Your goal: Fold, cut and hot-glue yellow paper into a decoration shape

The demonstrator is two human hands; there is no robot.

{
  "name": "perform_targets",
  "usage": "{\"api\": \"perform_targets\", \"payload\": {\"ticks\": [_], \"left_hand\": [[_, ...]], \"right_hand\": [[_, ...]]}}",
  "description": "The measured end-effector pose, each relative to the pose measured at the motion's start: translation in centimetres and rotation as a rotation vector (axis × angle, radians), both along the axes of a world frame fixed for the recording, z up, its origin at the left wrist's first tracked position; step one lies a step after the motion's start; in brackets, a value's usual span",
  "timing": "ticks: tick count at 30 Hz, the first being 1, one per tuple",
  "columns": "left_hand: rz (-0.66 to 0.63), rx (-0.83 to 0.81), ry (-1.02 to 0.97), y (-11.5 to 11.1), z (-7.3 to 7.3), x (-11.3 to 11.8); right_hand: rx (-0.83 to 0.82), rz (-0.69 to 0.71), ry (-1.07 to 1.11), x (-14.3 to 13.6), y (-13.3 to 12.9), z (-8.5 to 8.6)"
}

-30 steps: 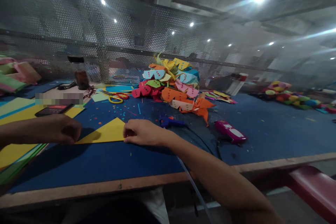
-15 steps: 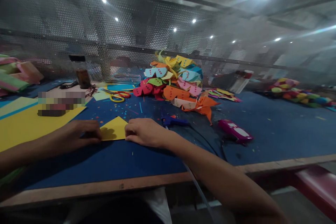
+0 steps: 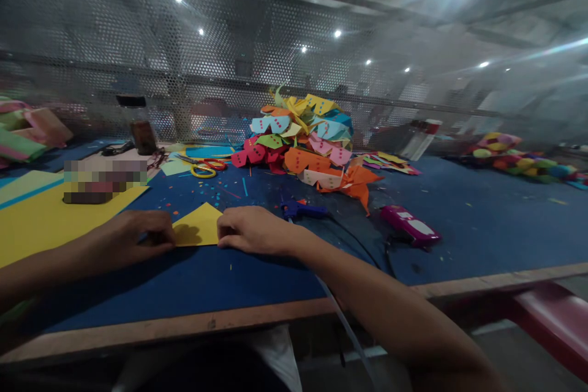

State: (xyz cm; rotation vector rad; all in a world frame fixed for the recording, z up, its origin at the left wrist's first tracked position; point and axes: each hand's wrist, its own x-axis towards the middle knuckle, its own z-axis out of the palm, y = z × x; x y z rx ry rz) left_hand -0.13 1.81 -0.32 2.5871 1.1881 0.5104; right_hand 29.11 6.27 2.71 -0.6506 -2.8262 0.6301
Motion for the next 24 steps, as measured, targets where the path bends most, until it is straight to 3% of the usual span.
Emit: {"api": "perform_targets", "payload": {"ticks": [14,24], "left_hand": [[0.082,-0.185,-0.050,0.07,0.64,0.13],[0.100,-0.225,-0.100,0.50,0.03,-0.26]], "right_hand": [[-0.046,-0.034,0.015,0.02,0.23,-0.53],[-0.071,-0.117,-0.007,-0.20,0.39,-0.79]]}}
